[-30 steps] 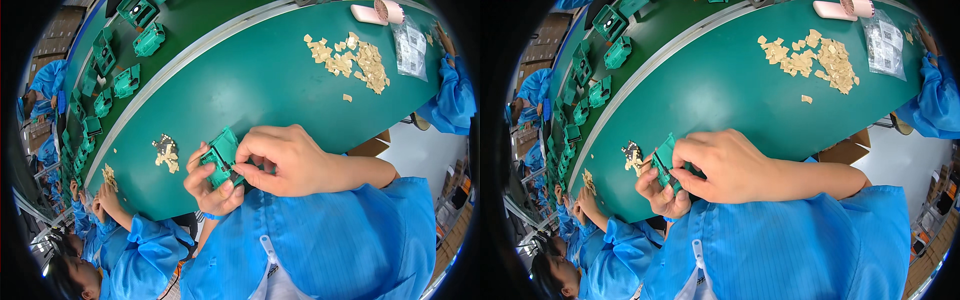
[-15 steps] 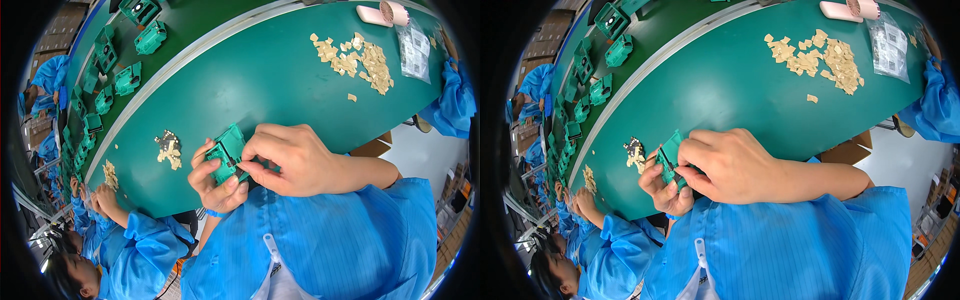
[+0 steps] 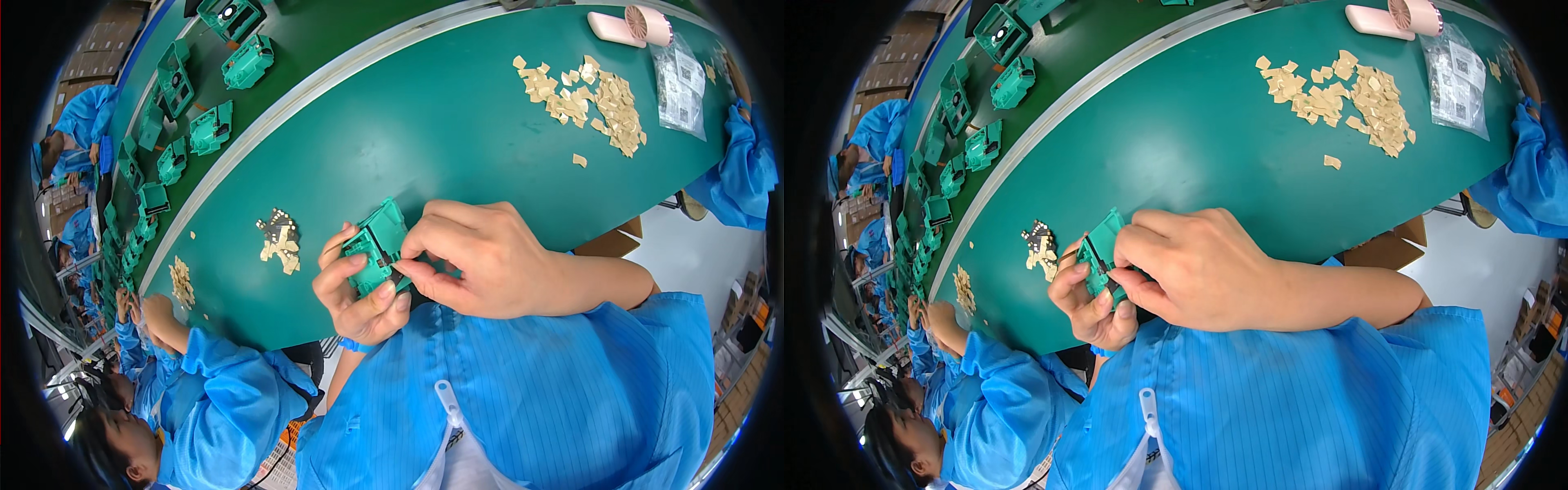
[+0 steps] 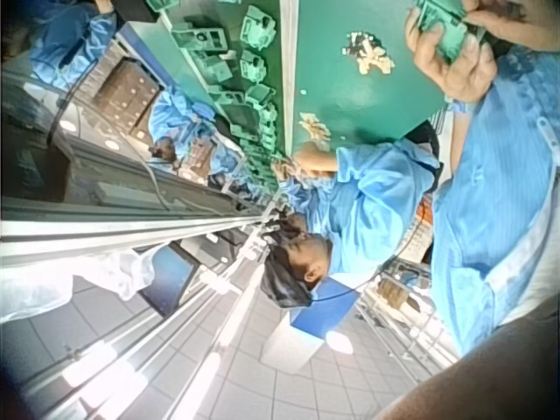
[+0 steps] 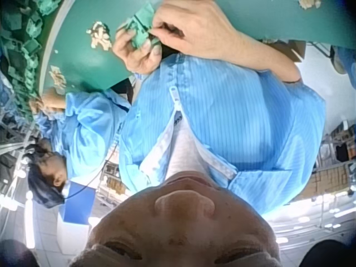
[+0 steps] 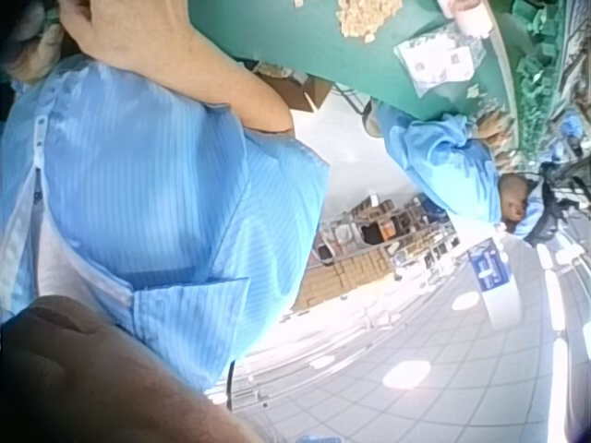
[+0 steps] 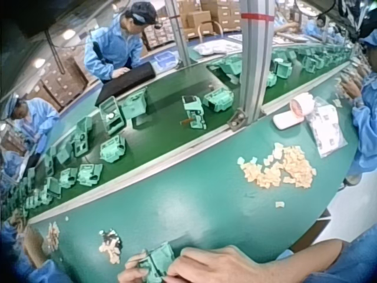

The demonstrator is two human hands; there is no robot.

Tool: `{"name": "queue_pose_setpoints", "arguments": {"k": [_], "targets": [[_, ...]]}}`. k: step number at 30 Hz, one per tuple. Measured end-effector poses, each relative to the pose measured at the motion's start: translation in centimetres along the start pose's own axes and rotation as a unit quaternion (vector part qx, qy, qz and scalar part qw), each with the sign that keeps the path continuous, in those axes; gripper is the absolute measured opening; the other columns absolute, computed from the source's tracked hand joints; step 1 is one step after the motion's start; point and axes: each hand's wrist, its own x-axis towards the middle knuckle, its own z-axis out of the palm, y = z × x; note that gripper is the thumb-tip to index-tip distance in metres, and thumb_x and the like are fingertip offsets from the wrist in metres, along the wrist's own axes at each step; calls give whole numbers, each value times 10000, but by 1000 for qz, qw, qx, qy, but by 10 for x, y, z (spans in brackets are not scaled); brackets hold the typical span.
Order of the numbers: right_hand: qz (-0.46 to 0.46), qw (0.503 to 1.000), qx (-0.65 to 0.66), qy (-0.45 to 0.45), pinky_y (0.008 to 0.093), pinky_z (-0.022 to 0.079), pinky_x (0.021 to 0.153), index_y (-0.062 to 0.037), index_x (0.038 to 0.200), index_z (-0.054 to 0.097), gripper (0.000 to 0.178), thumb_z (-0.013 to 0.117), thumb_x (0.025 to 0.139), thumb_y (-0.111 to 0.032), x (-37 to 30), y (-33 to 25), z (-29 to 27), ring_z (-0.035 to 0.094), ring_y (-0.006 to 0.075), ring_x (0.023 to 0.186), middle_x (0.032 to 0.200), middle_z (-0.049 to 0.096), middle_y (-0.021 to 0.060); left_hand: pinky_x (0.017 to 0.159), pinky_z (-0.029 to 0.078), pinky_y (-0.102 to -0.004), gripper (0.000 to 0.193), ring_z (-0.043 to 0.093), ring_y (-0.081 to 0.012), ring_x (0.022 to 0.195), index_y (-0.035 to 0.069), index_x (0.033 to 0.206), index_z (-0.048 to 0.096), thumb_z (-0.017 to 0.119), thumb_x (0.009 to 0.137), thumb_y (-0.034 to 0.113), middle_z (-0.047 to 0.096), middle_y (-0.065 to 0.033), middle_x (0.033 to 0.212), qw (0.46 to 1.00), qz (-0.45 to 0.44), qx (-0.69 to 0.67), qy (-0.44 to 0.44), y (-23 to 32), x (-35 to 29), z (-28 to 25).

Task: The person assembles electronic components and metal springs into green plastic housings by hand.

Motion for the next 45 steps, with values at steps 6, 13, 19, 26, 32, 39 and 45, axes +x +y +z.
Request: {"name": "queue_pose_setpoints", "arguments": {"k": [6, 13, 19, 26, 32, 39, 45], "targets": [[-10, 1000, -16, 11, 358, 438, 440, -65, 801, 546, 162, 690, 799, -138, 0, 0, 4, 559, 235, 529, 714, 528, 58, 993, 394, -607, 250, 475, -449, 1169, 224, 1043, 653, 746, 810, 218, 450, -118, 1188, 1000, -1, 11, 1, 1, 0, -1], [-68, 992, -88, 63, 320, 437, 431, -80, 768, 528, 193, 704, 764, -160, -3, -2, 4, 549, 185, 520, 689, 482, 34, 992, 403, -608, 221, 489, -442, 1153, 227, 1024, 651, 740, 822, 235, 453, -116, 1178, 999, 13, 24, 17, 7, 6, 5], [-126, 974, -167, 84, 275, 409, 402, -77, 790, 630, 169, 760, 694, -128, -3, -7, -2, 518, 132, 473, 642, 478, 12, 1008, 401, -604, 219, 496, -433, 1140, 244, 1024, 655, 746, 825, 247, 446, -107, 1159, 998, 27, 47, 18, 11, 8, 6], [-67, 962, -231, 125, 254, 417, 422, -67, 1056, 677, 340, 762, 728, -97, -2, -4, -12, 515, 114, 503, 668, 490, 19, 1026, 389, -603, 258, 467, -438, 1166, 264, 1062, 656, 743, 822, 231, 424, -99, 1170, 999, 16, 24, 42, 12, 7, 6], [160, 967, 200, 5, 239, 489, 631, 12, 1276, 521, 526, 754, 827, -136, -8, -5, -6, 582, 88, 710, 864, 601, 41, 1035, 377, -605, 274, 466, -439, 1165, 269, 1069, 656, 742, 813, 221, 420, -95, 1177, 998, 30, 32, 54, 11, 7, 5], [276, 806, 520, -67, 238, 490, 693, 20, 1067, 601, 375, 727, 873, -275, -2, 9, 12, 590, 89, 760, 868, 642, 35, 1034, 375, -611, 284, 485, -436, 1149, 265, 1057, 656, 750, 797, 199, 434, -93, 1159, 997, 39, 53, 36, 9, 10, 5], [333, 757, 554, -92, 233, 488, 697, -4, 1085, 628, 306, 710, 885, -220, 4, 24, 4, 590, 88, 757, 918, 659, 35, 1029, 371, -619, 318, 492, -432, 1154, 260, 1022, 667, 780, 744, 155, 456, -92, 1158, 996, 48, 69, 28, 10, 15, 1]]}}
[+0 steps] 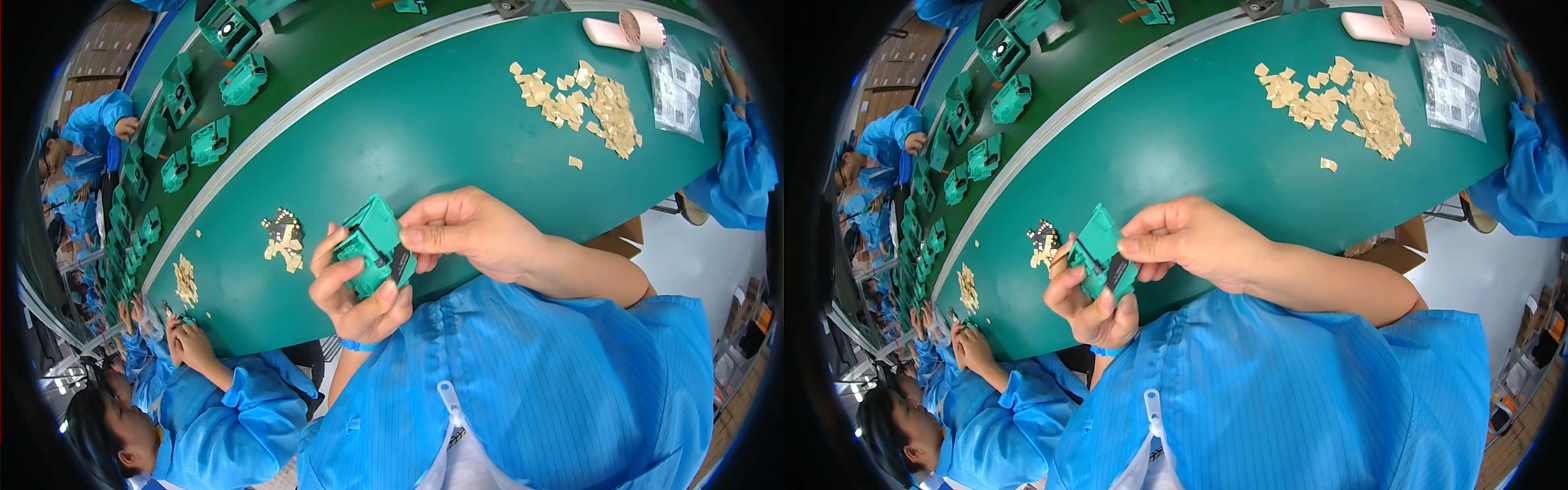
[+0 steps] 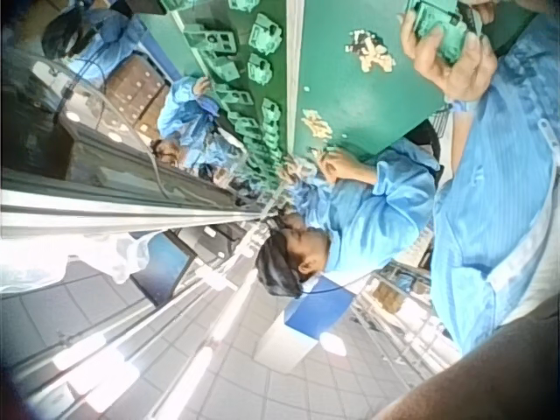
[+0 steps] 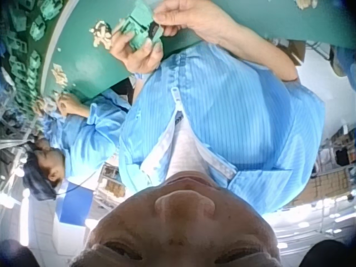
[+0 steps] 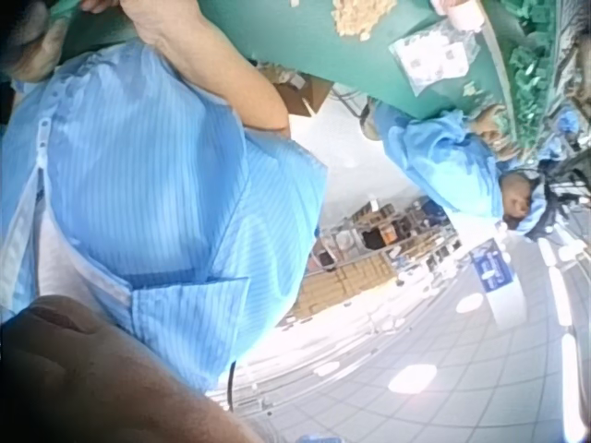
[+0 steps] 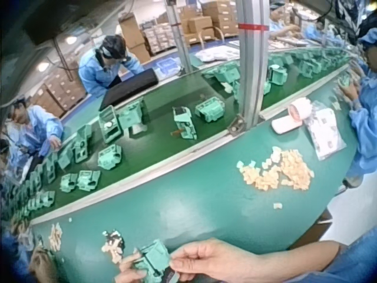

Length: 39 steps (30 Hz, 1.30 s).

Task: The person assembles electronic components and metal springs into green plastic housings by hand.

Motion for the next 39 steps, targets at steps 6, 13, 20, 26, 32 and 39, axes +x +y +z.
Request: {"name": "queue_pose_setpoints", "arguments": {"k": [6, 13, 20, 26, 32, 39], "targets": [[-53, 988, -146, -4, 248, 524, 762, 40, 1225, 548, 429, 720, 855, -92, 4, -11, -4, 636, 106, 858, 999, 673, 81, 1058, 333, -613, 419, 521, -404, 1196, 136, 991, 622, 872, 661, 202, 472, -129, 1224, 990, -56, 67, -111, -5, 7, 4], [-45, 960, -257, 106, 258, 510, 727, 62, 1161, 582, 419, 741, 844, -161, 50, -47, -24, 624, 116, 823, 978, 681, 83, 863, 486, -382, 318, 577, -301, 1029, 42, 955, 673, 821, 677, 88, 580, -145, 1101, 928, -262, 264, -22, -15, 20, -43], [-208, 892, -336, 217, 274, 493, 713, 66, 1113, 612, 524, 737, 828, -356, 183, -96, -39, 596, 124, 734, 803, 647, 57, 592, 503, -284, 249, 595, -147, 669, 4, 906, 666, 806, 717, 86, 609, -77, 815, 874, -399, 276, 3, -43, 3, -86], [-251, 666, -625, 321, 350, 519, 817, 16, 1331, 463, 649, 702, 821, -305, 188, -81, -34, 638, 213, 921, 1225, 477, 201, 534, 500, -233, 188, 598, -108, 584, -31, 855, 620, 770, 772, 46, 649, -77, 771, 861, -467, 200, 20, -54, 11, -71], [-287, 737, -569, 225, 329, 531, 755, -21, 1206, 553, 427, 692, 819, -136, 111, -45, -16, 635, 196, 837, 1180, 509, 139, 547, 499, -222, 140, 620, -92, 613, -16, 837, 595, 723, 831, 39, 684, -76, 738, 848, -519, 99, 41, -63, 8, -62], [-203, 814, -525, 145, 284, 545, 685, 3, 1013, 646, 197, 671, 827, -60, 53, -23, -16, 642, 162, 773, 1109, 561, 121, 594, 504, -217, 119, 629, -92, 662, -43, 937, 656, 694, 864, 43, 685, -73, 772, 862, -493, 92, 75, -56, 11, -62]]}}
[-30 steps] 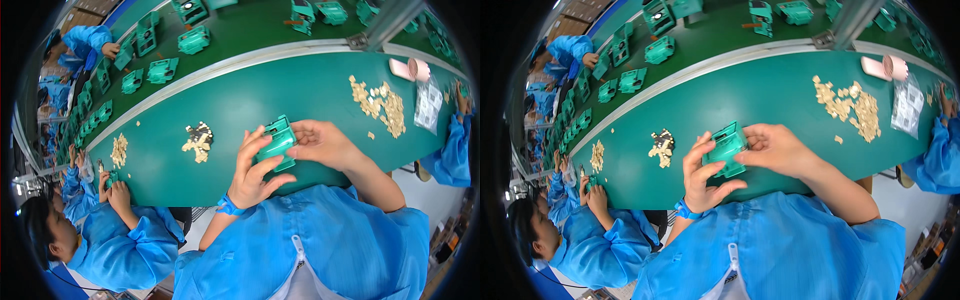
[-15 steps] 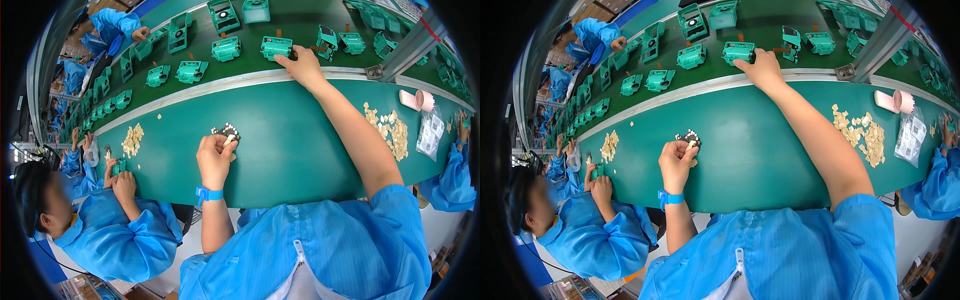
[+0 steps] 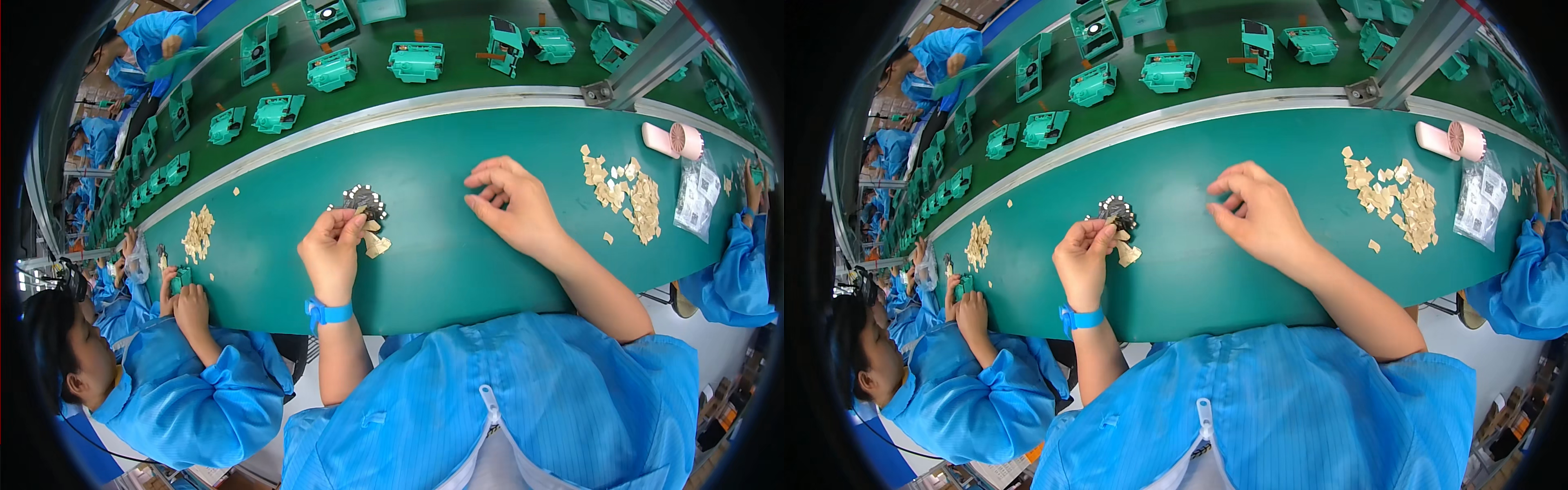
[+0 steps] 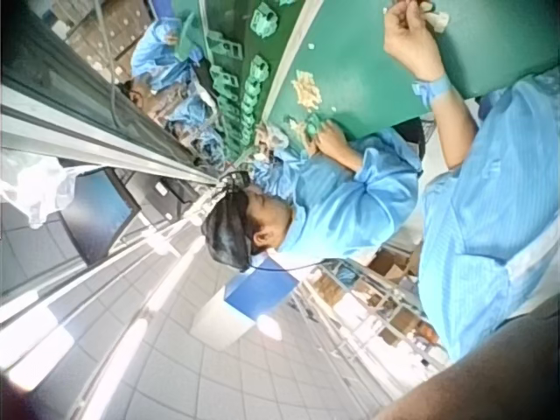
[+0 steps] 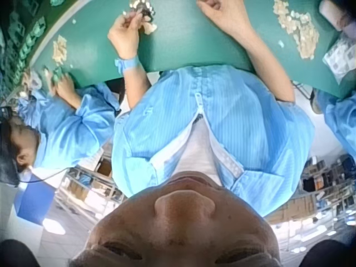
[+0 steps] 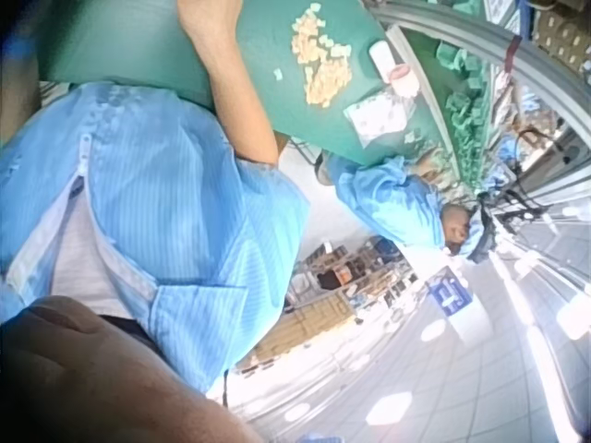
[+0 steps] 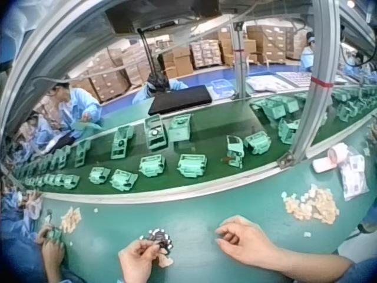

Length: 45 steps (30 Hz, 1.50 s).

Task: The person assembles electronic components and metal springs into green plastic housings by hand.

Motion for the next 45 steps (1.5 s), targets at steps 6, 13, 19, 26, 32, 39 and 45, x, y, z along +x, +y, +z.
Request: {"name": "queue_pose_setpoints", "arguments": {"k": [6, 13, 19, 26, 32, 39, 45], "targets": [[-28, 999, 17, -19, 297, 530, 660, -5, 1004, 645, 184, 665, 839, -83, -24, 0, 10, 661, 174, 748, 1010, 608, 106, 608, 513, -230, 98, 622, -101, 644, -42, 939, 650, 644, 903, 50, 686, -74, 808, 1000, -7, 2, 7, 13, -7, 2], [-36, 998, -2, -51, 323, 528, 623, -21, 999, 649, 184, 667, 840, -112, -34, -1, 20, 678, 195, 762, 968, 631, 102, 569, 484, -285, 67, 604, -173, 647, -7, 909, 652, 638, 899, 57, 641, -84, 771, 935, 218, 226, 163, 7, -1, 10], [-42, 998, -15, -40, 325, 530, 620, -17, 999, 648, 180, 665, 844, -108, -40, 5, 18, 681, 201, 749, 931, 639, 103, 546, 451, -258, 107, 558, -115, 620, 3, 879, 664, 657, 904, 108, 624, -38, 742, 992, 96, 82, 23, 17, -8, 19], [6, 999, 39, -8, 290, 523, 602, -2, 1043, 641, 188, 636, 869, -73, -37, 9, 15, 664, 178, 715, 934, 655, 110, 586, 468, -208, 149, 582, -56, 670, -4, 873, 681, 704, 880, 143, 673, -25, 782, 968, 9, -35, -249, 29, -34, 69], [139, 987, 74, 3, 273, 524, 603, 0, 1058, 642, 165, 582, 909, -39, -38, 11, 5, 649, 147, 687, 844, 669, 104, 554, 472, -241, 129, 579, -89, 631, -8, 900, 687, 717, 850, 107, 657, -63, 807, 972, 78, 35, -218, 33, -31, 70], [74, 992, 102, -5, 271, 525, 600, -5, 1093, 603, 176, 564, 922, -23, -43, 8, -3, 644, 136, 682, 862, 678, 101, 527, 456, -246, 100, 554, -107, 589, -3, 923, 679, 692, 854, 69, 602, -59, 789, 957, 233, 69, -160, 61, -43, 67], [-75, 993, 15, 88, 299, 526, 595, -19, 1015, 612, 157, 635, 861, -6, -51, 8, 1, 634, 190, 654, 839, 646, 93, 535, 444, -217, 103, 559, -65, 616, -24, 926, 640, 640, 909, 78, 621, -23, 800, 950, 72, -14, -305, 51, -43, 70]]}}
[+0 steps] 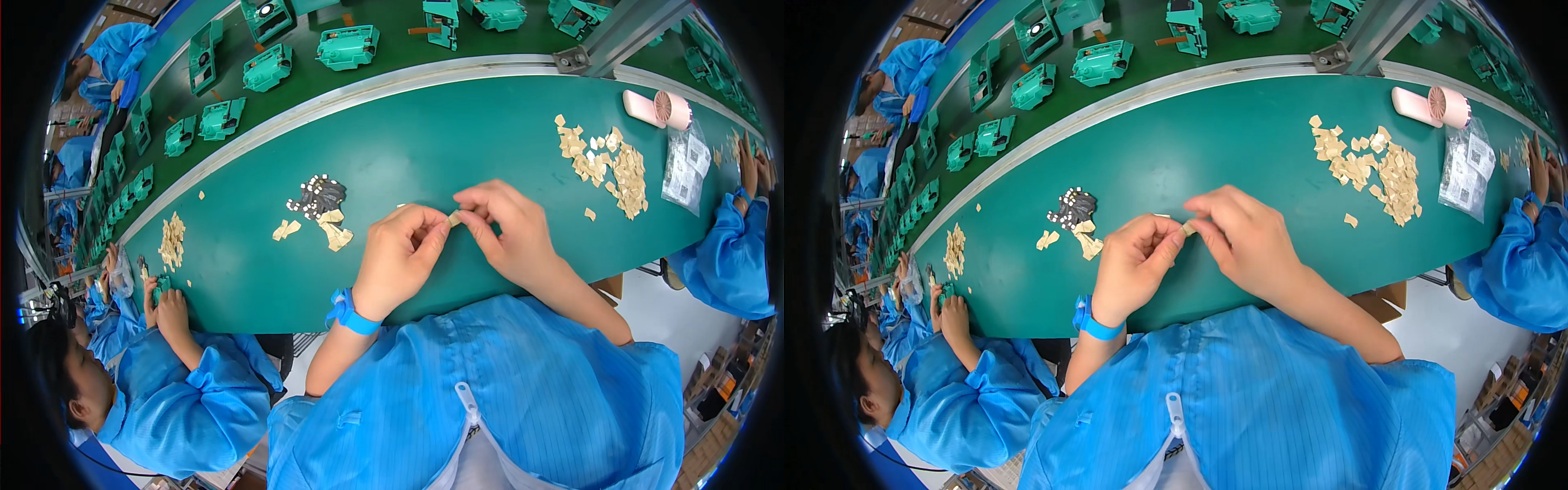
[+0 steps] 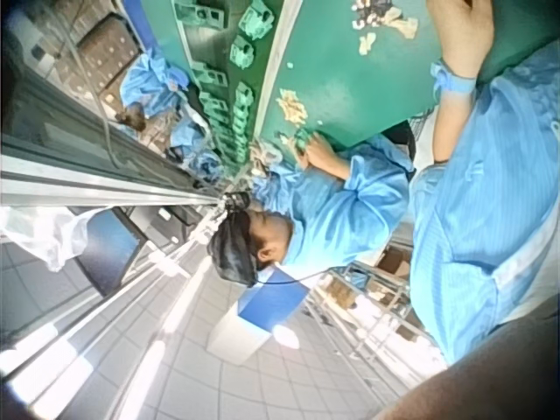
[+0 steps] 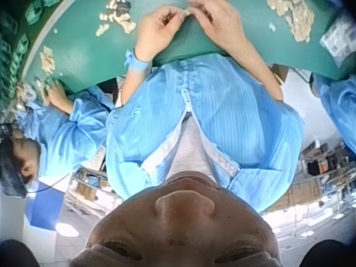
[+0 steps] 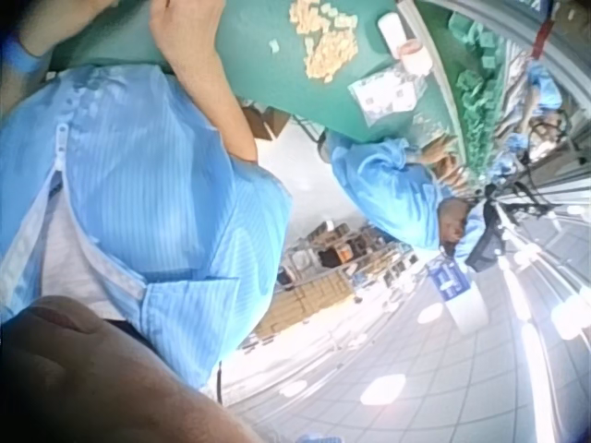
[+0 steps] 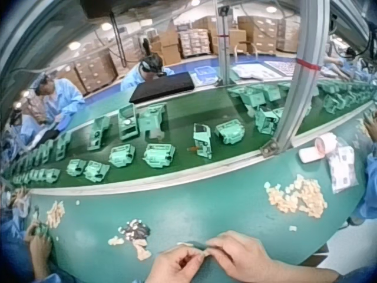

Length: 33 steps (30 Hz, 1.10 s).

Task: The person assembles electronic components and metal springs into green plastic housings by hand.

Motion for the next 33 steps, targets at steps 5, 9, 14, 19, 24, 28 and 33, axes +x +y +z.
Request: {"name": "queue_pose_setpoints", "arguments": {"k": [5, 9, 14, 19, 24, 28, 33], "targets": [[-190, 962, -194, 9, 330, 500, 560, -34, 892, 658, 154, 726, 756, -59, -9, -3, -11, 617, 222, 662, 822, 606, 68, 538, 448, -211, 123, 569, -61, 643, -14, 961, 633, 597, 946, 103, 637, -33, 832, 990, -65, -123, -31, 6, -1, 7], [-202, 962, -184, 16, 329, 494, 554, -21, 913, 657, 185, 733, 748, -57, -16, 6, -17, 615, 216, 655, 820, 606, 67, 534, 452, -274, 85, 592, -145, 621, -21, 925, 639, 615, 898, 56, 615, -82, 778, 995, -22, -91, -23, 14, -1, 16], [-234, 945, -227, 9, 320, 488, 546, -12, 905, 654, 235, 729, 684, -39, -22, 16, -29, 606, 211, 633, 810, 605, 63, 552, 461, -304, 69, 591, -212, 626, -21, 924, 639, 620, 874, 23, 609, -110, 789, 995, 89, 51, -14, 20, 4, 29], [-176, 965, -194, 15, 313, 483, 520, -23, 886, 654, 232, 723, 665, -41, -28, 24, -41, 592, 196, 597, 779, 600, 48, 515, 463, -237, 81, 592, -109, 597, -22, 915, 647, 608, 913, 50, 604, -56, 766, 995, 84, 42, -32, 21, 8, 43], [-150, 977, -143, 51, 305, 476, 491, -32, 851, 654, 202, 717, 659, -30, -34, 26, -51, 581, 183, 561, 728, 587, 42, 539, 449, -321, 56, 568, -225, 599, -9, 908, 643, 634, 874, 34, 594, -115, 767, 997, 40, 31, -51, 30, 15, 56], [-163, 970, -172, 51, 298, 472, 482, -30, 832, 653, 187, 712, 655, -16, -40, 32, -60, 579, 179, 550, 713, 586, 44, 504, 459, -231, 89, 598, -97, 608, -21, 900, 643, 616, 915, 63, 602, -54, 765, 990, 77, 93, -74, 29, 18, 63], [-113, 982, -144, 57, 296, 466, 470, -42, 806, 656, 153, 701, 664, -6, -44, 34, -66, 579, 185, 535, 667, 582, 44, 510, 459, -227, 100, 603, -93, 624, -16, 917, 642, 612, 926, 79, 598, -44, 778, 991, 62, 76, -92, 32, 23, 68]]}}
